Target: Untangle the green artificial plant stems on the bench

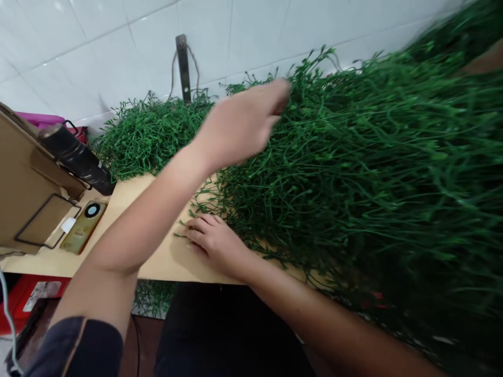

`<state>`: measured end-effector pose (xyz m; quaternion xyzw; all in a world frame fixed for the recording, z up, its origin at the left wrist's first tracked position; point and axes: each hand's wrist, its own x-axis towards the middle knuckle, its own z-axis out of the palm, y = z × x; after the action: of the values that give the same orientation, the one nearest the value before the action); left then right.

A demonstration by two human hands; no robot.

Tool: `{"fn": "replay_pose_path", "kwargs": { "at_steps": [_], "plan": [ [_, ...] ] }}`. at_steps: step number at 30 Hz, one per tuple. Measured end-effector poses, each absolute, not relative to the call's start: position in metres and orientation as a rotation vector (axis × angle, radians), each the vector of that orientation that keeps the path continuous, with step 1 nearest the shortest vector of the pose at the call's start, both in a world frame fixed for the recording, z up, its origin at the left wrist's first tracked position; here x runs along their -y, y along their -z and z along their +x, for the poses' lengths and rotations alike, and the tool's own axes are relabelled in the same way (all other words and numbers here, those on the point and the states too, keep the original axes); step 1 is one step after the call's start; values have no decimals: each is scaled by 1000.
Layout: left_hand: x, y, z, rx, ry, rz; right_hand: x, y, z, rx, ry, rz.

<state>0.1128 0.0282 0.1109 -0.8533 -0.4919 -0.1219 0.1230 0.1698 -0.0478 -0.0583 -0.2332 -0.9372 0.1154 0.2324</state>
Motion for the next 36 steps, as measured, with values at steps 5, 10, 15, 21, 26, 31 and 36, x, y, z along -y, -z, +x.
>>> {"fn": "replay_pose_path", "kwargs": {
  "at_steps": [5,10,15,21,26,31,36],
  "plan": [
    [-41,-116,191,1265,119,-2605,48,55,170,2594,-356,-664],
    [-64,-117,138,1418,415,-2498,48,46,173,2635,-416,-660],
    [-103,-100,7,2002,427,-1982,49,43,173,2626,-376,-638],
    [-104,-62,-62,2401,215,-1715,49,44,173,2612,-341,-631],
    [-101,-54,-53,2317,219,-1727,46,46,173,2604,-339,-618],
    [-102,-75,-64,2288,369,-1697,46,45,172,2616,-345,-634],
    [-100,-126,-69,2233,623,-1524,45,43,173,2617,-354,-636]
  ]
}}
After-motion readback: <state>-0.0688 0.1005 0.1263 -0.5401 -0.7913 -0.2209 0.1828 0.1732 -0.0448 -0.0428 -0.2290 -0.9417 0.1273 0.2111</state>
